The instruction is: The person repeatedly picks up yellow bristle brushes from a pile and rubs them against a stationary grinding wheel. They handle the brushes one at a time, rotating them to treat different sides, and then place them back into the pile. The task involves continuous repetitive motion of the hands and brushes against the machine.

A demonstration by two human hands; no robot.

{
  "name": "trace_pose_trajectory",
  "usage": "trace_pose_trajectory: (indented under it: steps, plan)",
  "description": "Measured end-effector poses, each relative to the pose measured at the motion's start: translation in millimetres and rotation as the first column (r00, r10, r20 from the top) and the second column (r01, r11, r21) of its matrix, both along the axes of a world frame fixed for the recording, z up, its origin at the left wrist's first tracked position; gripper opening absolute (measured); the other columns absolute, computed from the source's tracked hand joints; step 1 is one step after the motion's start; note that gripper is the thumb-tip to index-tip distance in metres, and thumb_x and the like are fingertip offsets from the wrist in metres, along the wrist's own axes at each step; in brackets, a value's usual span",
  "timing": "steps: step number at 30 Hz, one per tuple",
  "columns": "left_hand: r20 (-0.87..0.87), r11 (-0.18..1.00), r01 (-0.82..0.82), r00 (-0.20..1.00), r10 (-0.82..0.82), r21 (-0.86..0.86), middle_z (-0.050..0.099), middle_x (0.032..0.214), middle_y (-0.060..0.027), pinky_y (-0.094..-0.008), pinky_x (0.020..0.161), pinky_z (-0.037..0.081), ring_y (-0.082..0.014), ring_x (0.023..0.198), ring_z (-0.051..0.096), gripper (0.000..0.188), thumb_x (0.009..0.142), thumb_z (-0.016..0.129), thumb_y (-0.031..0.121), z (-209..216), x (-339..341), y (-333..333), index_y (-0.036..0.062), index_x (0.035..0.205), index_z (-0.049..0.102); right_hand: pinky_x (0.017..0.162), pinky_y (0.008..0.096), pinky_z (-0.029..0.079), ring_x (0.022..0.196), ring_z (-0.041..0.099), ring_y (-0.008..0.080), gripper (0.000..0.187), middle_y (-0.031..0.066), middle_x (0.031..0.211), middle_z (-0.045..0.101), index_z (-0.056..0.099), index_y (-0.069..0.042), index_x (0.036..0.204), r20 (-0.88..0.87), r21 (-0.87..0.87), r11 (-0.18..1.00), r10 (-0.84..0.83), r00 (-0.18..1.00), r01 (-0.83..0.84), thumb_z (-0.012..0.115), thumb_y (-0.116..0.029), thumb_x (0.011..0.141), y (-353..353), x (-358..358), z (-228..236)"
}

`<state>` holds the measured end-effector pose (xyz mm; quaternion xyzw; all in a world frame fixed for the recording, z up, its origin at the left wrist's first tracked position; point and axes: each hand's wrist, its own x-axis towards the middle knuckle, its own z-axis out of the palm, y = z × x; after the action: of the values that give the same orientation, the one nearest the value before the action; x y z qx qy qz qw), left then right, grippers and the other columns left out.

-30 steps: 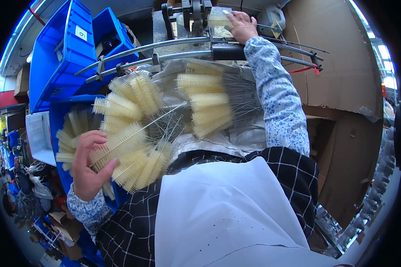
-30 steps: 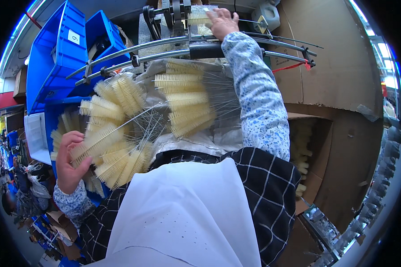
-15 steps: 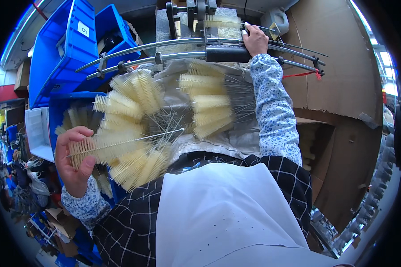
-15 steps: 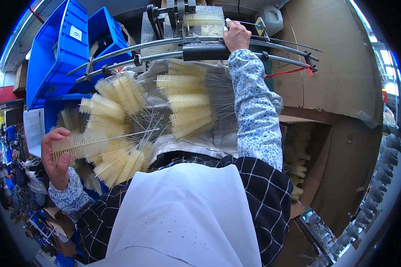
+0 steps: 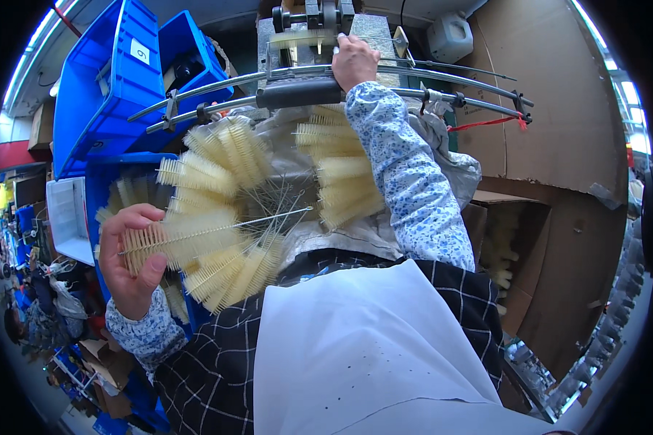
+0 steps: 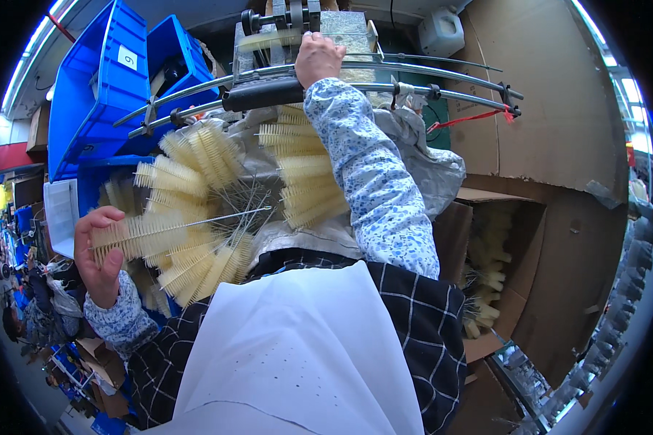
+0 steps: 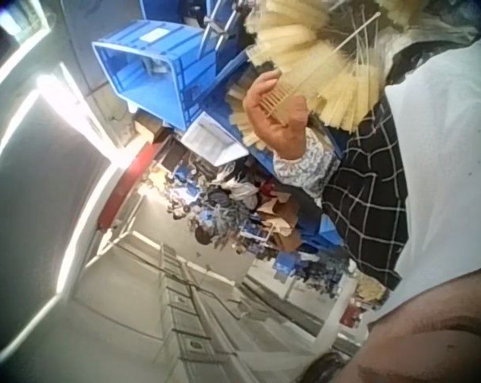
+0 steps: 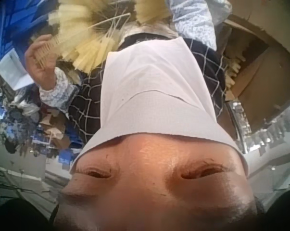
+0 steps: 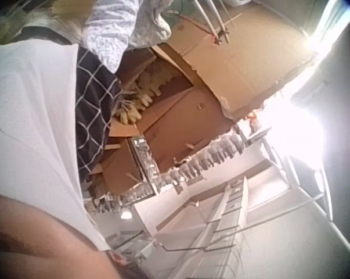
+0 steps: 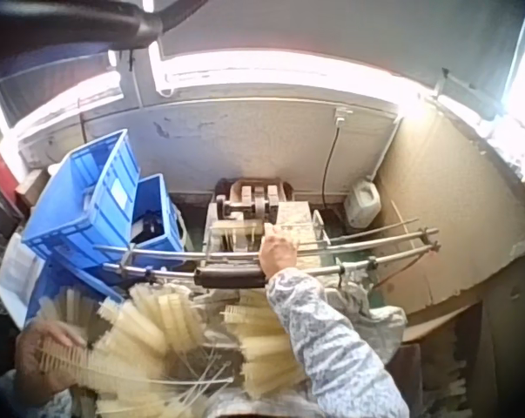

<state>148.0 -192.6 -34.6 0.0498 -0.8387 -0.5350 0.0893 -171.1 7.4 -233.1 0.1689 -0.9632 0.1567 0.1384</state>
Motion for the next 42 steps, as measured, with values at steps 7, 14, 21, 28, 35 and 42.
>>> trace_pose_trajectory:
  steps: [7, 14, 21, 28, 35, 42]
  plan:
    - [-0.017, 1.0, -0.01, 1.0, 0.01, -0.016, 0.05, 0.102, -0.014, -0.0296, 0.08, 0.038, -0.017, 0.09, 0.047, 0.039, 0.073, 0.062, 0.025, -2, -6, 1, 0.0026, 0.1, 0.045, 0.079, 0.0398, 0.039, 0.089, 0.057, 0.0216, 0.022, 0.0053, 0.095, 0.059, 0.058, -0.008, 0.097, 0.033, 0.028, 1.0, -0.002, 0.999, 0.001, 0.05, -0.013, 0.076, 26, -9, 4]
    - [-0.065, 0.996, -0.091, 0.994, 0.089, -0.023, 0.049, 0.103, -0.016, -0.0315, 0.084, 0.037, -0.02, 0.093, 0.047, 0.039, 0.075, 0.058, 0.026, -4, 6, -8, 0.0011, 0.102, 0.046, 0.074, 0.0429, 0.042, 0.089, 0.058, 0.0215, 0.024, 0.002, 0.097, 0.06, 0.059, -0.017, 0.099, -0.139, 0.064, 0.997, -0.037, 0.99, 0.046, 0.054, -0.017, 0.075, 114, -49, -17]
    - [-0.025, 0.998, 0.03, 0.999, -0.029, 0.053, 0.051, 0.106, -0.015, -0.0318, 0.087, 0.037, -0.0206, 0.098, 0.049, 0.033, 0.075, 0.056, 0.014, -9, -6, 0, 0.0006, 0.104, 0.048, 0.078, 0.0393, 0.045, 0.091, 0.057, 0.0301, 0.029, 0.0127, 0.099, 0.059, 0.06, -0.02, 0.102, 0.019, 0.162, 0.986, -0.052, 0.998, 0.048, 0.048, -0.035, 0.081, 160, -99, 2]
    - [-0.001, 0.946, 0.197, 0.979, -0.204, 0.259, 0.051, 0.104, -0.0112, -0.03, 0.085, 0.041, -0.0156, 0.097, 0.05, 0.026, 0.071, 0.055, -0.002, -17, -26, 14, 0.0051, 0.095, 0.048, 0.076, 0.0312, 0.045, 0.085, 0.059, 0.0241, 0.024, 0.0124, 0.091, 0.062, 0.058, -0.015, 0.106, 0.393, -0.075, 0.965, 0.259, 0.882, -0.25, 0.046, -0.016, 0.084, 216, -74, 50]
    - [-0.108, 0.898, 0.353, 0.936, -0.336, 0.262, 0.048, 0.104, -0.0098, -0.0278, 0.074, 0.047, -0.0145, 0.09, 0.051, 0.026, 0.071, 0.06, -0.003, -41, -67, 63, 0.0055, 0.091, 0.045, 0.084, 0.0293, 0.043, 0.099, 0.052, 0.0185, 0.038, 0.0088, 0.102, 0.056, 0.049, -0.005, 0.116, 0.569, -0.467, 0.603, 0.765, 0.302, -0.647, 0.058, -0.012, 0.08, 120, 79, 127]
    - [0.035, 0.967, 0.216, 0.976, -0.213, -0.133, 0.051, 0.098, -0.0109, -0.0301, 0.077, 0.043, -0.0223, 0.09, 0.054, 0.045, 0.064, 0.067, 0.001, -42, -47, 59, 0.0031, 0.103, 0.044, 0.082, 0.031, 0.042, 0.097, 0.051, 0.0203, 0.037, 0.0096, 0.102, 0.055, 0.048, -0.002, 0.113, 0.494, -0.77, 0.588, 0.795, 0.352, -0.247, 0.057, -0.007, 0.078, 67, 132, 86]
